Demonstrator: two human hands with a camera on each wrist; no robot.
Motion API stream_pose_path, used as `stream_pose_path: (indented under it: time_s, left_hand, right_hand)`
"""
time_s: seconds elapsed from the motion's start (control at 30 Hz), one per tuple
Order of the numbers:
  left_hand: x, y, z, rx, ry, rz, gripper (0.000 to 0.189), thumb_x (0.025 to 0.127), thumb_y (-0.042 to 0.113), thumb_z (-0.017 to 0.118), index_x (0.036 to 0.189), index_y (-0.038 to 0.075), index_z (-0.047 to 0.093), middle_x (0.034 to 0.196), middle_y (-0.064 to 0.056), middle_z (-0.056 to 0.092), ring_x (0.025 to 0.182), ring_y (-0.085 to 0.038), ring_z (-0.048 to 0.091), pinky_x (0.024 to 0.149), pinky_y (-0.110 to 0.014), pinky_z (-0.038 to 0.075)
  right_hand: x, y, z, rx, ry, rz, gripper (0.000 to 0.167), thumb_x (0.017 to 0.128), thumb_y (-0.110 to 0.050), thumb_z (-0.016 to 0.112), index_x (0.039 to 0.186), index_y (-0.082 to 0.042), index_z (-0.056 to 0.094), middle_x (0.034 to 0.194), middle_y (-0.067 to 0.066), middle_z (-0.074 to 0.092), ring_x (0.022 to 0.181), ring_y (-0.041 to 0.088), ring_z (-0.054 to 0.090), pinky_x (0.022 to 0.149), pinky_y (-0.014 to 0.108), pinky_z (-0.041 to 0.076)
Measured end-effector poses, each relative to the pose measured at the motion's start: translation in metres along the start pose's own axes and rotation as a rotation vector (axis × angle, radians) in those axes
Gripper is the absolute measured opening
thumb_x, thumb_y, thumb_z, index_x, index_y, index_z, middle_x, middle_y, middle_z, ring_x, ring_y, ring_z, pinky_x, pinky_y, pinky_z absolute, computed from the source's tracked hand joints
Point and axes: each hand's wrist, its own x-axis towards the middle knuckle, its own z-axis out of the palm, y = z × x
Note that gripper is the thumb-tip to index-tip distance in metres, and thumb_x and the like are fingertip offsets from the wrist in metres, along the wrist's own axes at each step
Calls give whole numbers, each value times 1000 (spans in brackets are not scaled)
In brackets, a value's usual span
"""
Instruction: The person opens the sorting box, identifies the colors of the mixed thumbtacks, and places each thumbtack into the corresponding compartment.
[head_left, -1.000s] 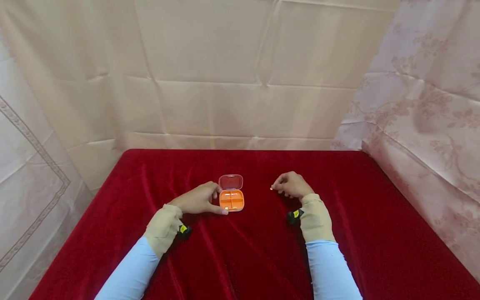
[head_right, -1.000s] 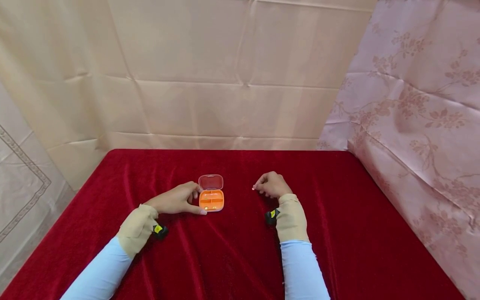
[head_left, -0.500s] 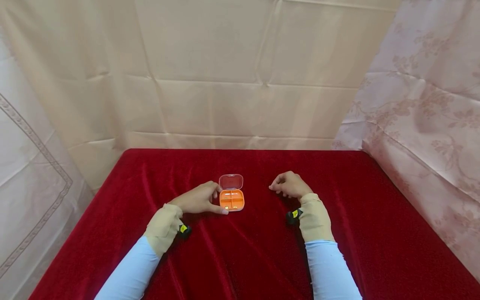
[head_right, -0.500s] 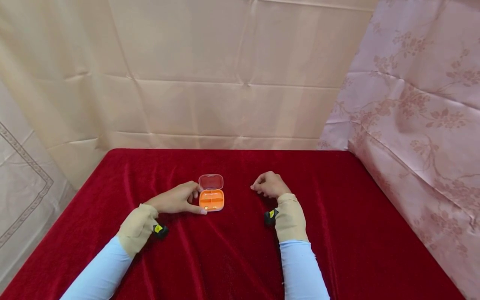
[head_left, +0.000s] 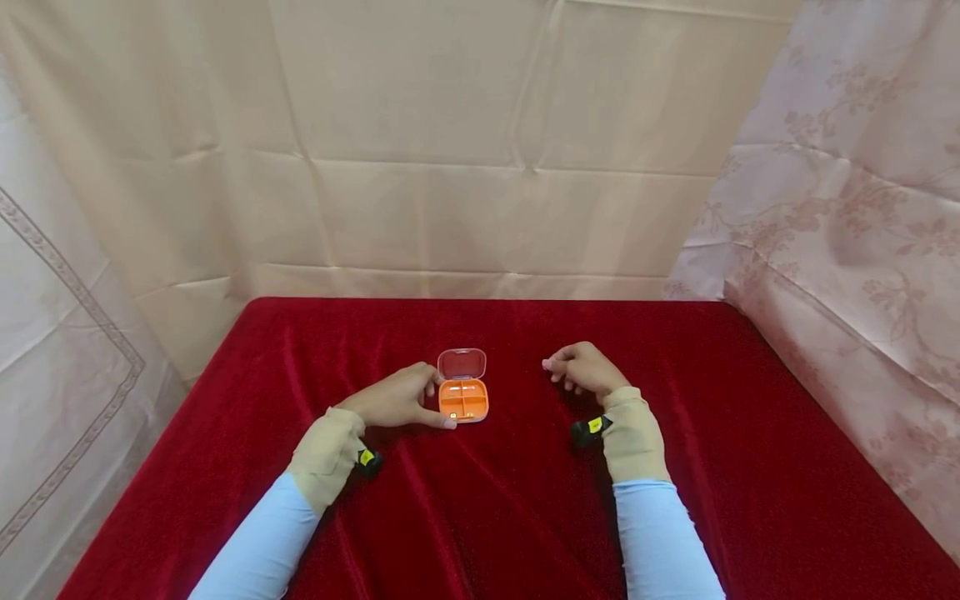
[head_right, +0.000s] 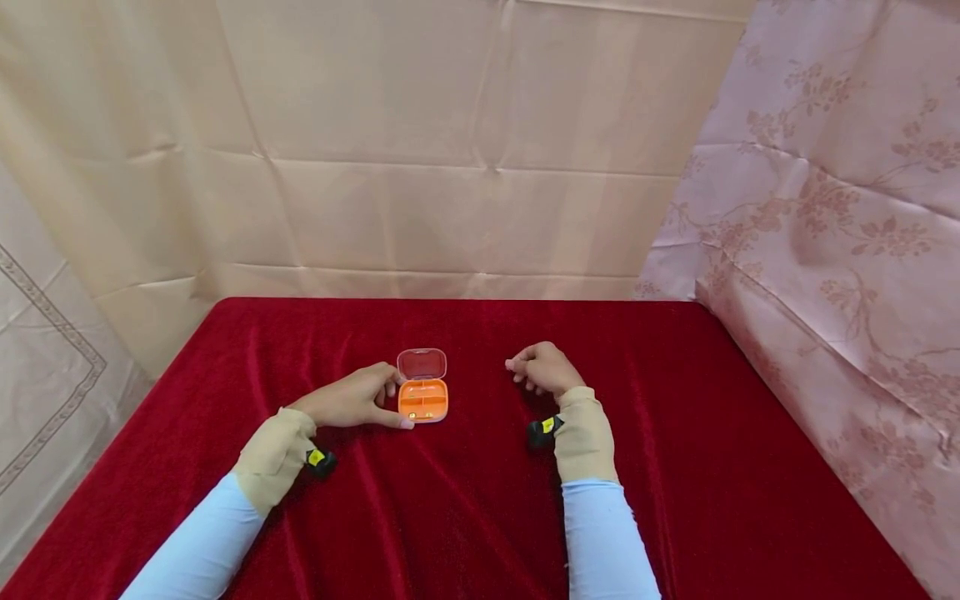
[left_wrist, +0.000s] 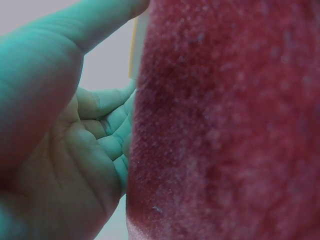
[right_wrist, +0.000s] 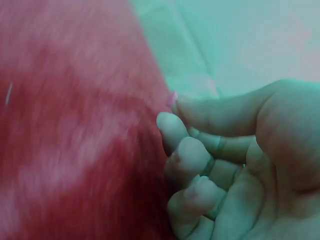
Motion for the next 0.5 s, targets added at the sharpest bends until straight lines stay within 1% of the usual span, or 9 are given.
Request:
stream_pose_path:
  time_s: [0.1,0.2,0.27,0.37,0.4,0.5]
  left_hand:
    - [0,0,0,-4,0,1,63,81,45,88,121,5,61,97,-3,55,87,-16,50,75,-32,46]
    - [0,0,0,-6,0,4,63,80,45,88,121,6,62,97,-4,55,87,-17,50,75,-31,45]
    - [0,0,0,-5,0,6,63,80,45,88,121,5,62,97,-4,55,87,-17,50,74,-31,45]
    - [1,0,0,-1,-2,0,63,80,45,88,122,6,61,97,-3,56,88,-16,50,75,-31,46]
    - [1,0,0,1,-2,-2,63,80,45,88,121,6,61,97,-3,56,88,-16,51,75,-31,46]
    - [1,1,0,4,0,-8,63,81,45,88,121,6,61,98,-3,56,88,-16,51,76,-31,46]
  right_hand:
    - [1,3,-3,196,-36,23,30,105,-21,61,115,7,67,83,3,62,66,12,50,57,26,41]
    - [2,5,-6,375,-92,64,32,106,-20,59,119,9,61,82,1,59,64,10,47,56,23,37]
    - [2,6,-7,481,-124,90,26,107,-18,57,116,7,60,80,0,58,63,9,45,54,21,34]
    - [2,9,-10,620,-187,93,17,108,-14,53,106,0,62,78,-1,56,60,7,41,49,17,32]
    - [3,11,-11,666,-212,89,17,109,-13,50,103,-3,63,78,0,55,60,7,39,48,16,31]
    - [4,16,-14,809,-294,88,26,111,-12,44,94,-7,63,77,-1,54,59,5,34,44,14,29]
